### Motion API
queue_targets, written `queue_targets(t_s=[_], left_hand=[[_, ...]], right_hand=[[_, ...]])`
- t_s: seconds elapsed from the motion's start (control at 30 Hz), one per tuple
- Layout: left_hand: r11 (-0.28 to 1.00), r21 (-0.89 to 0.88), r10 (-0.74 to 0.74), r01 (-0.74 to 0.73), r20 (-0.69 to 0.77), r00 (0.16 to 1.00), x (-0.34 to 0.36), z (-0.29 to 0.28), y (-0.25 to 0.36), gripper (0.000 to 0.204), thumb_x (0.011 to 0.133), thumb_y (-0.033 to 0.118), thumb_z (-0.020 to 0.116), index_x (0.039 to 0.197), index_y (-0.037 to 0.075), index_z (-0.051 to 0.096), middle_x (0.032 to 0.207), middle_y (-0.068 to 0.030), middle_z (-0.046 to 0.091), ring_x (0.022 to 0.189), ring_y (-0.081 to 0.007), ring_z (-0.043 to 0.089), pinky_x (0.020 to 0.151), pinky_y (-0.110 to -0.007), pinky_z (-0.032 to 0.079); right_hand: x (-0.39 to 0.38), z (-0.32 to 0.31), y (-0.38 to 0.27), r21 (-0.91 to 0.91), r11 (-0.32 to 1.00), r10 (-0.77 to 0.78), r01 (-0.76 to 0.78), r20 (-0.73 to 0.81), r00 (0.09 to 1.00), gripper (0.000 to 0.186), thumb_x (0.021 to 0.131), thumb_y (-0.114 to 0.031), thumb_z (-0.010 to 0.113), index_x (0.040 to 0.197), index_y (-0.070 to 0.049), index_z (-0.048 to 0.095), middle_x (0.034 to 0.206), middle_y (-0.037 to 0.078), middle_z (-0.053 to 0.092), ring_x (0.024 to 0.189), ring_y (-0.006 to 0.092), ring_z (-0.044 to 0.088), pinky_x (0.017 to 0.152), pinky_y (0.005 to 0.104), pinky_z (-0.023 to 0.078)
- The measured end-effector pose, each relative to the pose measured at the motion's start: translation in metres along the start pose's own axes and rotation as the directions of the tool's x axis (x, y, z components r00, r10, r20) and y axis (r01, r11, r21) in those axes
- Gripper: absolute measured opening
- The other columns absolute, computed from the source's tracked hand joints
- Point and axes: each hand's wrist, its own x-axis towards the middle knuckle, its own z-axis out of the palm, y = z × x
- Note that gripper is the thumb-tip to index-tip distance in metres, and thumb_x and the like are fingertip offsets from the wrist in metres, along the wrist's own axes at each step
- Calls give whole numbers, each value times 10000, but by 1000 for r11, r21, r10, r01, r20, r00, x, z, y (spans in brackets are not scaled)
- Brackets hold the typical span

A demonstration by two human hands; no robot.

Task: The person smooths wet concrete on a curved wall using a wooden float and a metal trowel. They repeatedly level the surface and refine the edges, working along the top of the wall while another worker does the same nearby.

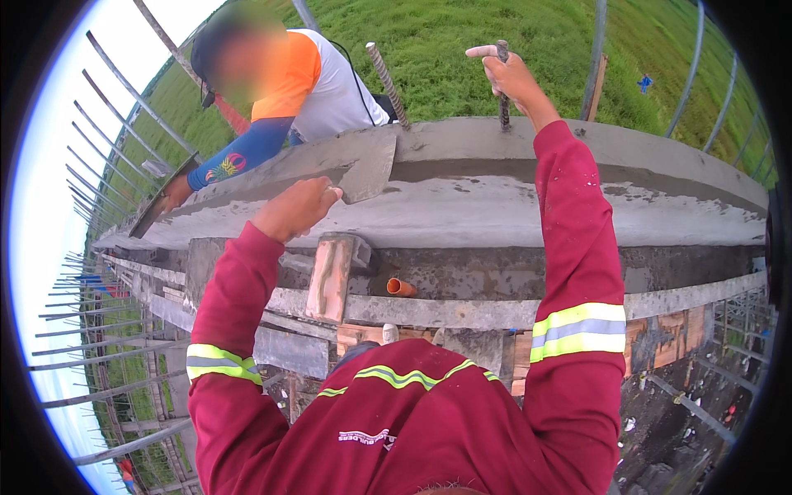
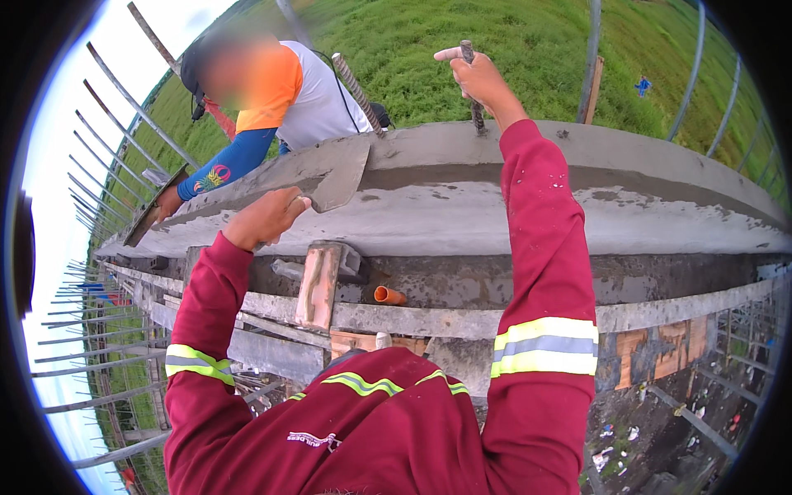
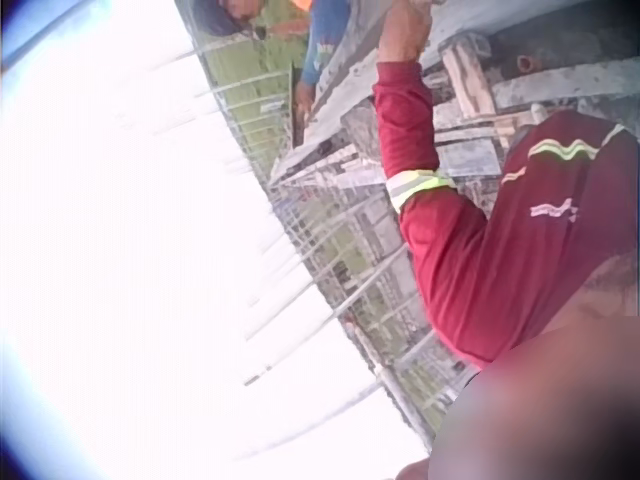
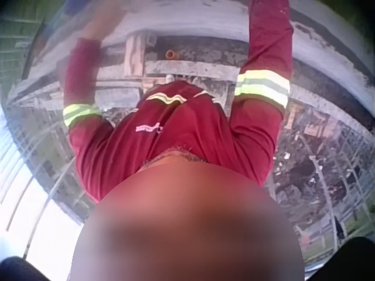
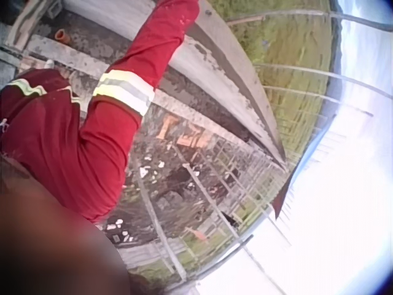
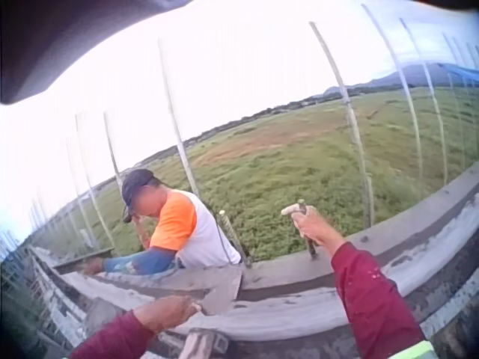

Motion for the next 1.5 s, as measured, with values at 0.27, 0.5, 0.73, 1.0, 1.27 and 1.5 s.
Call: queue_targets(t_s=[0.27, 0.5, 0.73, 1.0, 1.27, 1.5], left_hand=[[946, -303, 183, -114, 208, 961, 35, 15, 67, 435, 1092, 387, 425, 942, -8, 531, 621, -42, 500, 420, -147, 549, 439, -355, 437], [876, 90, 482, -474, -130, 867, 51, 50, 110, 386, 1042, 317, 522, 1014, -61, 594, 744, -324, 629, 769, -512, 629, 734, -560, 492], [910, 264, 371, -319, -179, 911, 31, 35, 57, 368, 1039, 314, 531, 1029, -47, 597, 706, -280, 631, 730, -474, 646, 703, -544, 500], [924, -300, 320, -238, 262, 910, 64, 17, 117, 452, 1076, 412, 433, 1027, -13, 577, 659, -43, 503, 443, -154, 552, 442, -351, 447], [954, -219, 256, -206, 232, 938, 58, 13, 106, 488, 1073, 439, 425, 1098, -15, 603, 685, -58, 528, 440, -155, 539, 445, -350, 448], [889, -373, 394, -265, 331, 857, 81, 17, 136, 515, 1053, 445, 428, 1115, -40, 592, 757, -125, 575, 542, -223, 629, 574, -422, 505]], right_hand=[[3, -3, 6, -40, 998, -51, 53, 49, 997, 362, 1026, -166, 439, 1311, -89, 648, 668, -80, 397, 568, 59, 349, 557, 272, 373], [2, -3, 2, -41, 999, -1, 3, 47, 999, 344, 1036, -174, 443, 1295, -104, 659, 668, -81, 385, 571, 66, 345, 566, 278, 376], [-1, -6, 1, -36, 999, -16, 19, 87, 996, 343, 1041, -179, 438, 1285, -89, 661, 683, -75, 384, 587, 65, 349, 584, 279, 395], [1, -6, -2, -58, 998, 10, -5, 89, 996, 350, 1039, -188, 440, 1287, -86, 664, 689, -72, 400, 595, 74, 370, 599, 289, 418], [2, -7, 3, -81, 997, -10, 18, 102, 995, 350, 1040, -191, 436, 1289, -93, 662, 690, -66, 402, 607, 77, 386, 622, 301, 445], [3, -12, -3, -136, 990, 42, -19, 163, 986, 351, 1055, -187, 428, 1305, -90, 654, 713, -55, 393, 640, 83, 400, 665, 312, 479]])
